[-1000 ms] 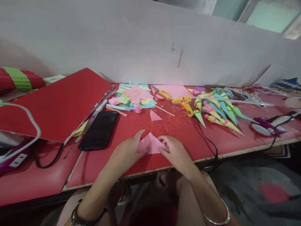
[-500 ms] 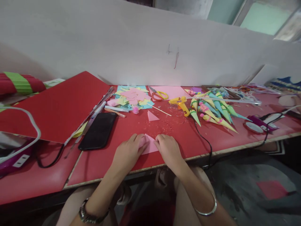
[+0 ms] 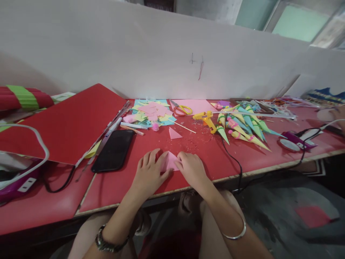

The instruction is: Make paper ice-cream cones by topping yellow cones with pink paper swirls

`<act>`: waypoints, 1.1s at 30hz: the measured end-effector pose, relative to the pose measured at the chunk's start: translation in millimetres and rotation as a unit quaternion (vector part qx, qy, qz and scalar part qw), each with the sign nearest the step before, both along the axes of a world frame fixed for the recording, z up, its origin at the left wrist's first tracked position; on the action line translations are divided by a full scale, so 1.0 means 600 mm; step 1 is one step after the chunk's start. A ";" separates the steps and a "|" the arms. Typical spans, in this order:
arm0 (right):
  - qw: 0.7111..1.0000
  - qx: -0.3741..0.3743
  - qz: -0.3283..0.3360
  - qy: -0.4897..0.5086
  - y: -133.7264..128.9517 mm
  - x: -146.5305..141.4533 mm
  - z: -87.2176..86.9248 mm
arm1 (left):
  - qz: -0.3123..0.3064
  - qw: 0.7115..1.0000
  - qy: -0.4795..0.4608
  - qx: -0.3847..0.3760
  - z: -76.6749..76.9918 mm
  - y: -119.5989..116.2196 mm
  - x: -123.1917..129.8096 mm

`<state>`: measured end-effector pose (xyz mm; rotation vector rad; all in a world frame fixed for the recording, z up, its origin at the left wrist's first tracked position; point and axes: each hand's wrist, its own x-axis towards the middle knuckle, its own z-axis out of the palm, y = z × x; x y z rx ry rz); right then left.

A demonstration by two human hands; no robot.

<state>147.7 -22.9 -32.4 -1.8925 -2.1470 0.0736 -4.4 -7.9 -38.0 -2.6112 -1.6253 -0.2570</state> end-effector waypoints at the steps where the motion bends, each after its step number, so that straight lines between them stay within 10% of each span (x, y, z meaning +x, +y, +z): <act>1: 1.000 0.007 0.004 0.014 -0.002 0.000 -0.002 | -0.008 1.000 0.003 0.000 -0.002 0.001 -0.001; 21: 0.995 -0.081 -0.003 0.065 -0.023 0.108 0.015 | -0.027 0.998 0.012 -0.050 -0.004 0.009 -0.008; 27: 0.981 0.010 0.096 0.166 -0.018 0.085 0.012 | -0.043 0.999 0.001 -0.019 -0.012 0.013 -0.011; 33: 0.979 -0.049 0.149 0.130 -0.001 0.046 0.012 | -0.083 0.995 -0.039 -0.037 -0.006 0.017 -0.015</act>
